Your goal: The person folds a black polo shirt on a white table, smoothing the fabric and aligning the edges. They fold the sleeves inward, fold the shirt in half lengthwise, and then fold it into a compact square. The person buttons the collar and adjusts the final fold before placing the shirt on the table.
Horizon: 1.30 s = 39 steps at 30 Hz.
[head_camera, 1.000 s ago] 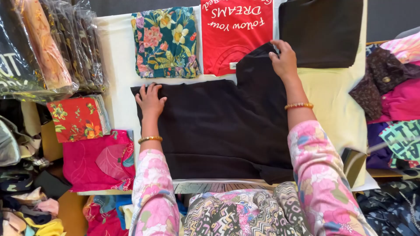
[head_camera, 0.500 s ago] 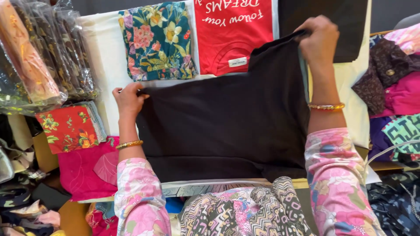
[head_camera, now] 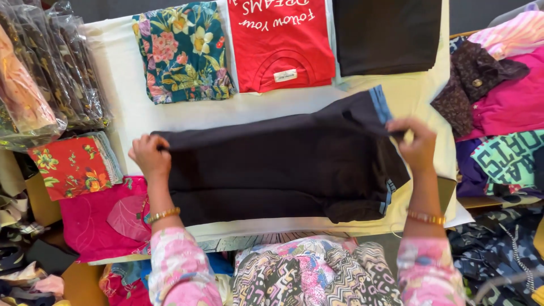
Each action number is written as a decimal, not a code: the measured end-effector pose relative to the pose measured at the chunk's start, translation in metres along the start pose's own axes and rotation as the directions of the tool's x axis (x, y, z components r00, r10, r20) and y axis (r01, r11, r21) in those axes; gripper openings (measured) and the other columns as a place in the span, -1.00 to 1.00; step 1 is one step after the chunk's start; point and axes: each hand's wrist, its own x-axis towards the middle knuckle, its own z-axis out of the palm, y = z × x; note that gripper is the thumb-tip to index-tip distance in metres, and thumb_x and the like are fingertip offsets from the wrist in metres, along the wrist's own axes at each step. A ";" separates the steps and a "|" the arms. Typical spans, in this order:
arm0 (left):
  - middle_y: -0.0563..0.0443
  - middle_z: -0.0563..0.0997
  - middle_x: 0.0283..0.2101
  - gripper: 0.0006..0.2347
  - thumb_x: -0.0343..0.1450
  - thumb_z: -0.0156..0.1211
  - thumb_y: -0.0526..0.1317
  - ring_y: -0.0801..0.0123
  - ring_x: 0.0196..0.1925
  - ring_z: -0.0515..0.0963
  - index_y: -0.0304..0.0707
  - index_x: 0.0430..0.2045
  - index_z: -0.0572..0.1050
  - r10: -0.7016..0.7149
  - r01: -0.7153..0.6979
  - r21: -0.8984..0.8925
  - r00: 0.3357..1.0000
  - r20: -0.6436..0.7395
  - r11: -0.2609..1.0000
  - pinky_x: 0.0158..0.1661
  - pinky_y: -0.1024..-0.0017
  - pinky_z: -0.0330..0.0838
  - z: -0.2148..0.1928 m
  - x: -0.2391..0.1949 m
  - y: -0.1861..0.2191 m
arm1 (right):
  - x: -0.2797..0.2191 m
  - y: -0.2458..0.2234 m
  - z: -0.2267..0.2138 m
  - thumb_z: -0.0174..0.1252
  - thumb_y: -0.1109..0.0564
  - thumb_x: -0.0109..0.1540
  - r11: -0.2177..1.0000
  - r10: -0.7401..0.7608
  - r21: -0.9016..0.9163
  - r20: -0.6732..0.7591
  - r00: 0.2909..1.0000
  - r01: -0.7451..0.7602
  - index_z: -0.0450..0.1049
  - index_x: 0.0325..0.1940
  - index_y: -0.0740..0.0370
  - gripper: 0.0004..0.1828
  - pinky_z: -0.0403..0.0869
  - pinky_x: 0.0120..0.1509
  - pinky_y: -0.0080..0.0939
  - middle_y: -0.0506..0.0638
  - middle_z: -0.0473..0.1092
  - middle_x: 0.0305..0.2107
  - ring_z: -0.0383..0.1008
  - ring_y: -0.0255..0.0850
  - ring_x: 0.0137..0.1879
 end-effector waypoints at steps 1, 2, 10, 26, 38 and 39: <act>0.06 0.50 -0.21 -0.84 0.21 0.23 -0.43 0.08 0.04 0.43 -0.03 -0.53 0.54 0.004 -0.004 0.002 1.000 0.003 1.000 0.17 0.12 0.17 0.000 -0.018 0.000 | -0.021 0.010 -0.005 0.11 0.58 0.13 1.000 0.004 0.002 -0.003 1.000 -0.004 0.54 -0.18 0.35 -0.70 0.52 0.29 -0.23 0.08 0.56 -0.18 0.60 -0.21 0.07; 0.09 0.51 -0.20 -0.83 0.20 0.22 -0.43 0.09 0.05 0.43 -0.02 -0.54 0.54 -0.017 0.017 -0.001 0.999 0.035 1.000 0.18 0.11 0.17 0.000 -0.036 0.001 | -0.042 0.019 -0.010 0.12 0.53 0.08 0.998 0.059 -0.012 0.061 0.996 -0.059 0.54 -0.21 0.33 -0.72 0.52 0.24 -0.22 0.07 0.57 -0.20 0.60 -0.20 0.03; 0.19 0.56 -0.20 -0.71 0.18 0.16 -0.45 0.14 0.07 0.43 0.13 -0.49 0.66 -0.084 0.055 0.125 0.967 0.242 0.991 0.19 -0.06 0.11 0.024 -0.074 0.014 | -0.029 0.058 -0.012 0.17 0.35 0.18 0.955 0.246 -0.191 0.079 0.966 -0.228 0.64 -0.05 0.13 -0.69 0.51 -0.01 -0.20 -0.03 0.59 -0.11 0.57 -0.23 -0.07; 0.09 0.57 -0.03 -0.71 0.25 0.48 -0.05 0.09 0.26 0.33 0.07 -0.19 0.64 -0.073 -0.041 0.267 0.911 0.405 0.963 0.27 -0.28 -0.10 0.037 -0.011 -0.012 | 0.048 0.130 0.005 0.26 0.40 0.29 0.967 0.208 -0.160 0.047 0.977 -0.198 0.66 -0.14 0.11 -0.78 0.52 -0.03 -0.22 0.07 0.55 -0.21 0.53 -0.24 -0.16; 0.09 0.66 -0.10 -0.67 0.25 0.47 -0.14 0.18 0.18 0.43 0.01 -0.10 0.65 -0.120 -0.004 0.254 0.874 0.470 0.967 0.29 -0.28 -0.19 0.054 -0.009 -0.028 | 0.031 0.112 0.038 0.08 0.57 -0.12 0.952 0.245 -0.255 0.309 0.919 -0.168 0.48 0.32 0.05 -0.06 0.26 0.39 0.11 0.24 0.33 0.20 0.19 0.13 0.33; 0.06 0.67 -0.13 -0.68 0.26 0.47 -0.13 0.17 0.18 0.44 0.01 -0.11 0.66 -0.129 -0.008 0.273 0.868 0.480 0.962 0.29 -0.26 -0.18 0.053 -0.006 -0.029 | 0.029 0.121 0.041 0.15 0.48 -0.05 0.967 0.207 -0.200 0.256 0.944 -0.158 0.50 0.27 0.08 -0.20 0.33 0.40 0.06 0.30 0.32 0.11 0.29 0.13 0.28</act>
